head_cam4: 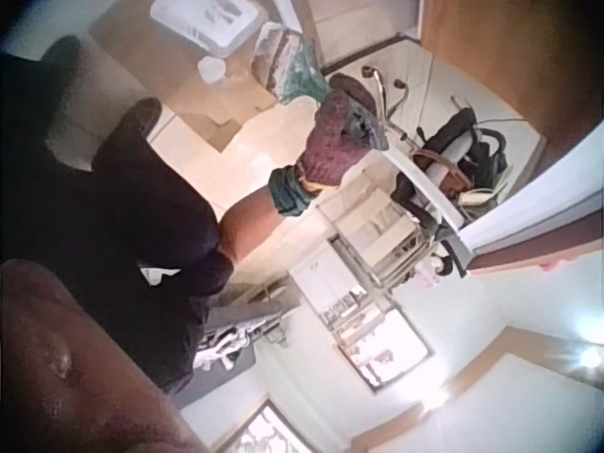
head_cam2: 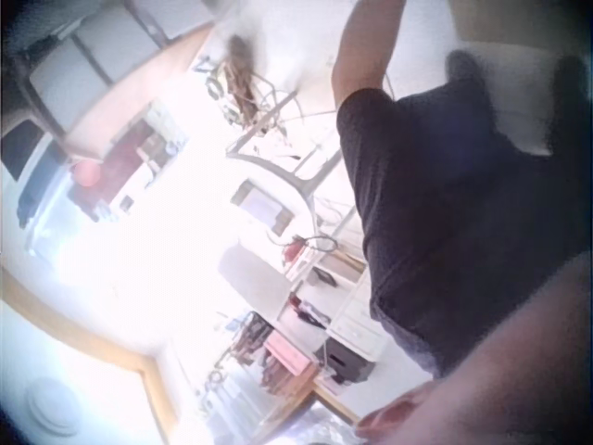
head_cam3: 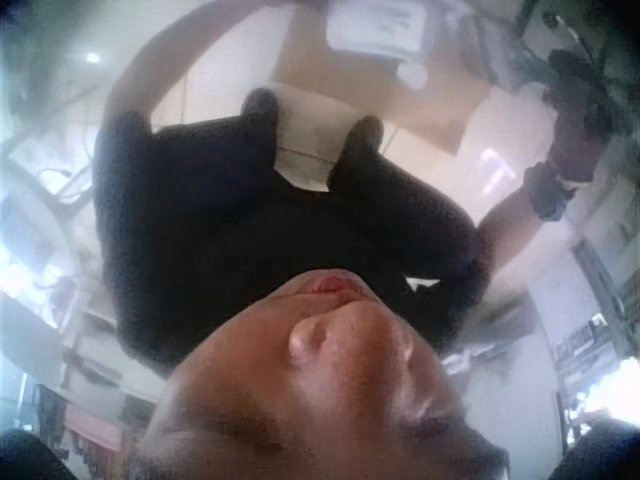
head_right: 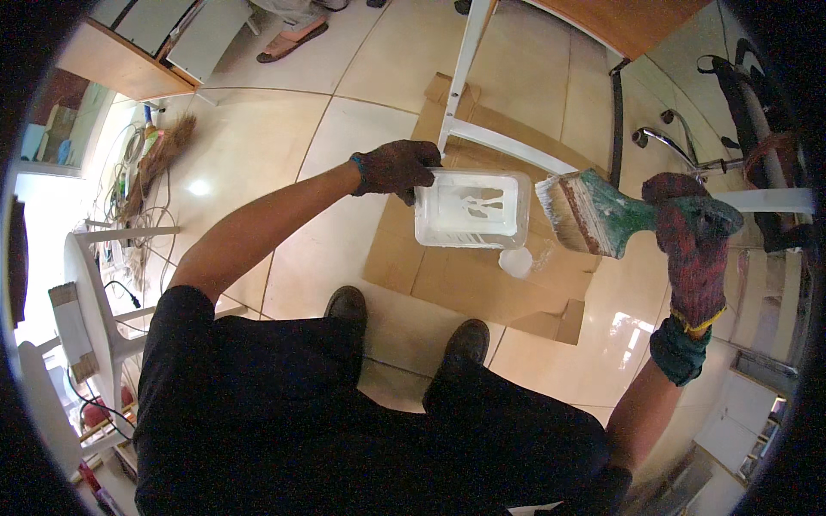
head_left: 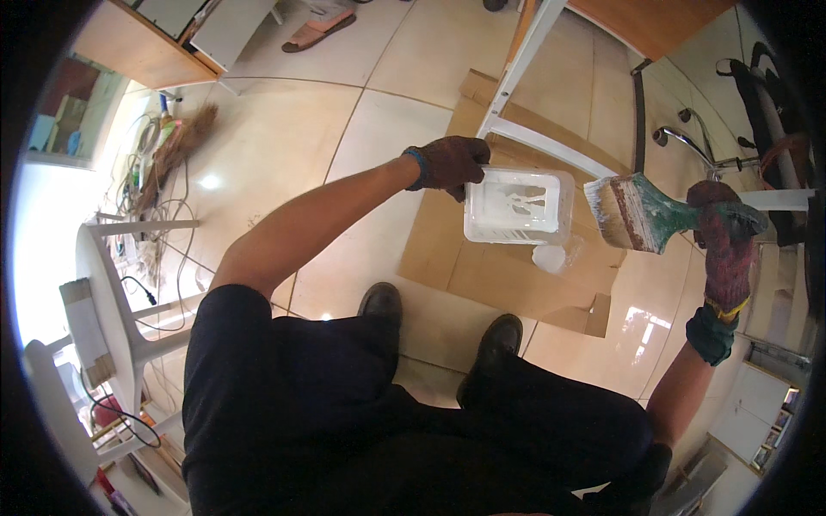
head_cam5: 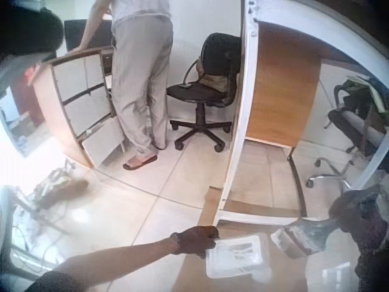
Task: The person paints a white metal table frame using a paintbrush and a plastic paint tray. They repeatedly dip the brush into the tray and apply white paint to the frame legs and crossbars while sitting on the floor.
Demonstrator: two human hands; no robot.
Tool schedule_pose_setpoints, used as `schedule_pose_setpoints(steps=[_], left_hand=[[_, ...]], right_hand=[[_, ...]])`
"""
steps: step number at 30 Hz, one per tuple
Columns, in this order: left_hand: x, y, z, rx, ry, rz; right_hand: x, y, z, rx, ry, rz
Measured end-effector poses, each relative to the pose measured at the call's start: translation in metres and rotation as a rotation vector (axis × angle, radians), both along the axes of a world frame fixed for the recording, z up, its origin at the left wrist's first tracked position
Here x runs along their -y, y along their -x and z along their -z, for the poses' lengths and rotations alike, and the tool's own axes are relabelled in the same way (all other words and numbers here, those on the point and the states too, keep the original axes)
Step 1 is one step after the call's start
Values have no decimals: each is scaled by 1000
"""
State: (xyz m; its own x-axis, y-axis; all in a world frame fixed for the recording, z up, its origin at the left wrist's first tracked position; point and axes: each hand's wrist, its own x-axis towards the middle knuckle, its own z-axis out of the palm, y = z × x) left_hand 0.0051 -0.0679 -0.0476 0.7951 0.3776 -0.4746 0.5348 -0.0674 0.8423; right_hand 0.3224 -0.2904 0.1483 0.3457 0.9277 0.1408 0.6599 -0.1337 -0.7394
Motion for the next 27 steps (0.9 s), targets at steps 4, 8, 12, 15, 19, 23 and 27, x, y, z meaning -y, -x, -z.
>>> schedule_pose_setpoints(steps=[4, 8, 12, 15, 19, 23, 27], left_hand=[[-2, 17, 19, 180, -218, 34], [13, 17, -12, 41, 24, -209], [11, 16, -4, 201, -10, -220], [10, 15, -4, 254, -43, -257], [10, 12, -1, 255, -84, -281], [10, 27, 12, 214, -123, -306], [9, 40, 37, 138, -86, -274]], right_hand=[[-11, 21, -10, 61, -42, -57], [-4, 4, 0, 110, -69, 102], [5, -6, -3, 53, -32, 241], [7, -7, 5, 33, -60, 220], [2, 2, 1, 46, -20, 182], [5, -32, 25, -27, -58, 237], [28, -39, 12, 125, 8, 330]])
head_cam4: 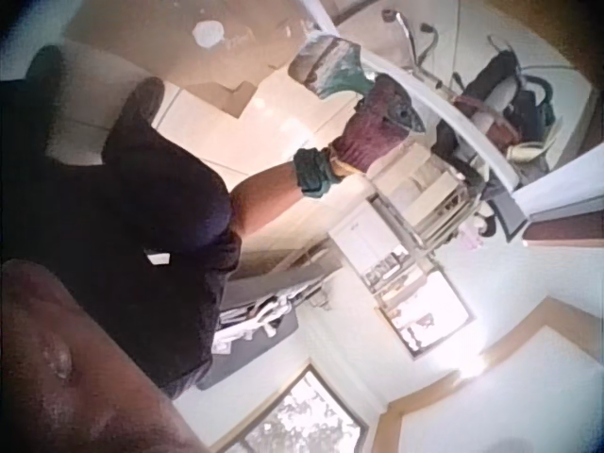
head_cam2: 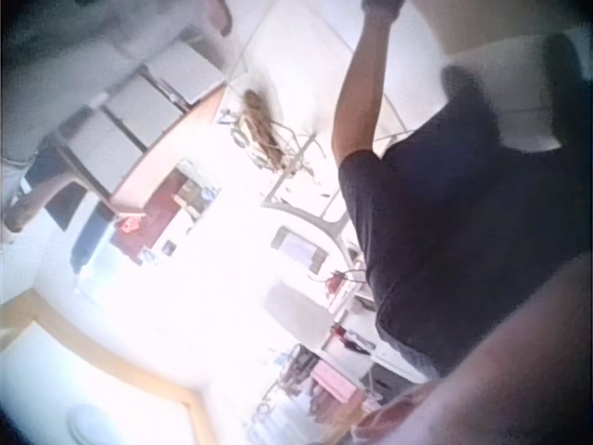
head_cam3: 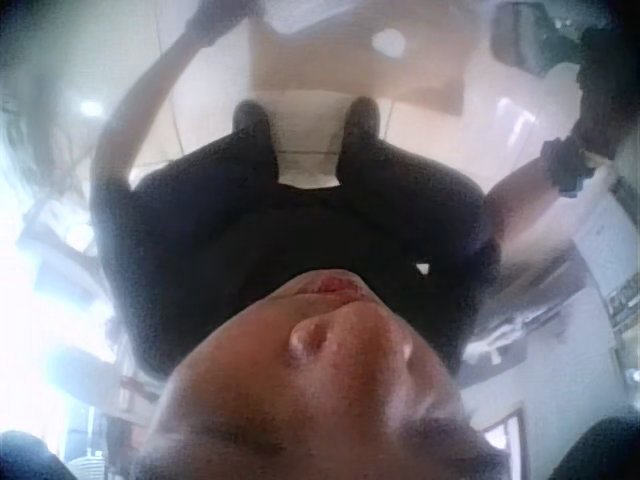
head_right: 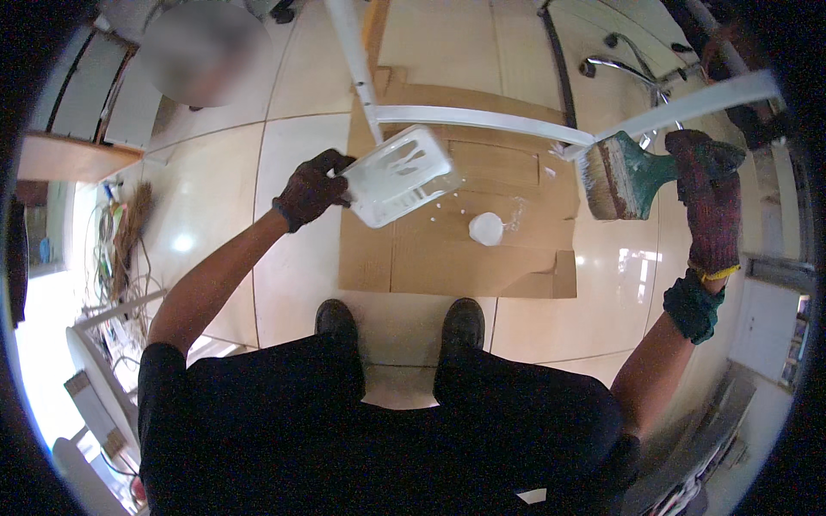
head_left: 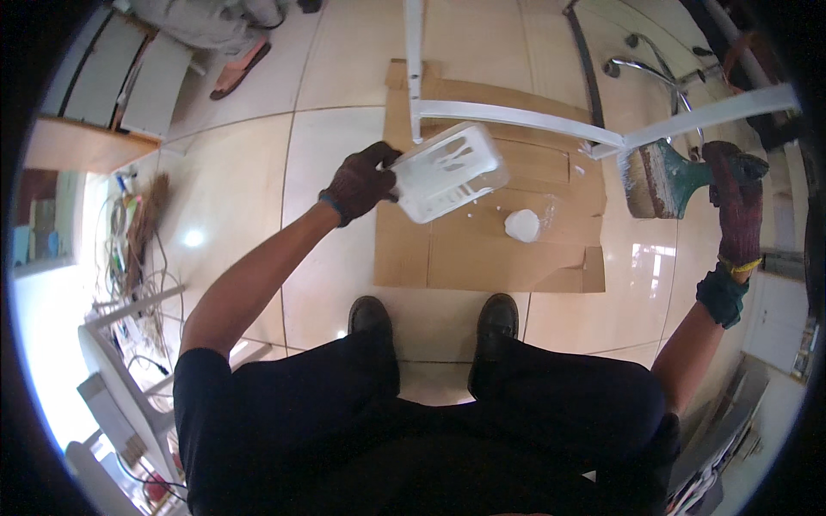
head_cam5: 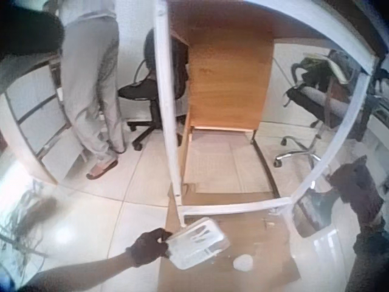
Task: The person paints a white metal table frame using a paintbrush and a plastic paint tray. They repeatedly dip the brush into the tray and apply white paint to the frame legs and crossbars while sitting on the floor.
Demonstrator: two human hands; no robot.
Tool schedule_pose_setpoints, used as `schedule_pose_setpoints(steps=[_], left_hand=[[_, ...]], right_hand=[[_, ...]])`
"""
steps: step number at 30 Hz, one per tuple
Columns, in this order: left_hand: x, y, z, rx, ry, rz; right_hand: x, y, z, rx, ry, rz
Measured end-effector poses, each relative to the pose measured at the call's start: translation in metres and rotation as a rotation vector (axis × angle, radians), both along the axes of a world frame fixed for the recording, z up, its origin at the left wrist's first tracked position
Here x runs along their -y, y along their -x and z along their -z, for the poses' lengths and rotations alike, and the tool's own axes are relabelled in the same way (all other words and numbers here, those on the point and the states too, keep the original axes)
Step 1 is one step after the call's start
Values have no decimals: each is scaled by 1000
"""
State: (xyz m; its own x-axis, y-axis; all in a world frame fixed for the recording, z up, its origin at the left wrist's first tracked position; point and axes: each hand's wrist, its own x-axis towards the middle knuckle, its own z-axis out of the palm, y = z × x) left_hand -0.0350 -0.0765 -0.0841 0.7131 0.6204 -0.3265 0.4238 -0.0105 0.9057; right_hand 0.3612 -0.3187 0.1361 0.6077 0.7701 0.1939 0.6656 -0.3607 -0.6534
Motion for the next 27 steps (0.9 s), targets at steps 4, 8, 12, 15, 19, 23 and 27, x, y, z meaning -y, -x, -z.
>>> schedule_pose_setpoints(steps=[4, 8, 12, 15, 19, 23, 27], left_hand=[[3, -11, 8, -78, -12, 47], [7, -27, 7, -82, 40, 74], [13, -46, -7, -46, 114, 82], [-1, -42, 26, -31, -211, 303], [11, -73, 3, -33, 82, 96], [3, -102, -20, -125, -52, 240], [-8, -148, -32, -66, -4, 260]], right_hand=[[28, -23, 13, 21, -69, -29], [56, -19, 50, -408, -119, -114], [58, 27, 46, -298, 27, -22], [71, 5, 65, -425, 183, -2], [94, -3, 76, -431, 187, 104], [115, -17, 94, -514, 48, -73], [114, -21, 98, -639, 19, -89]])
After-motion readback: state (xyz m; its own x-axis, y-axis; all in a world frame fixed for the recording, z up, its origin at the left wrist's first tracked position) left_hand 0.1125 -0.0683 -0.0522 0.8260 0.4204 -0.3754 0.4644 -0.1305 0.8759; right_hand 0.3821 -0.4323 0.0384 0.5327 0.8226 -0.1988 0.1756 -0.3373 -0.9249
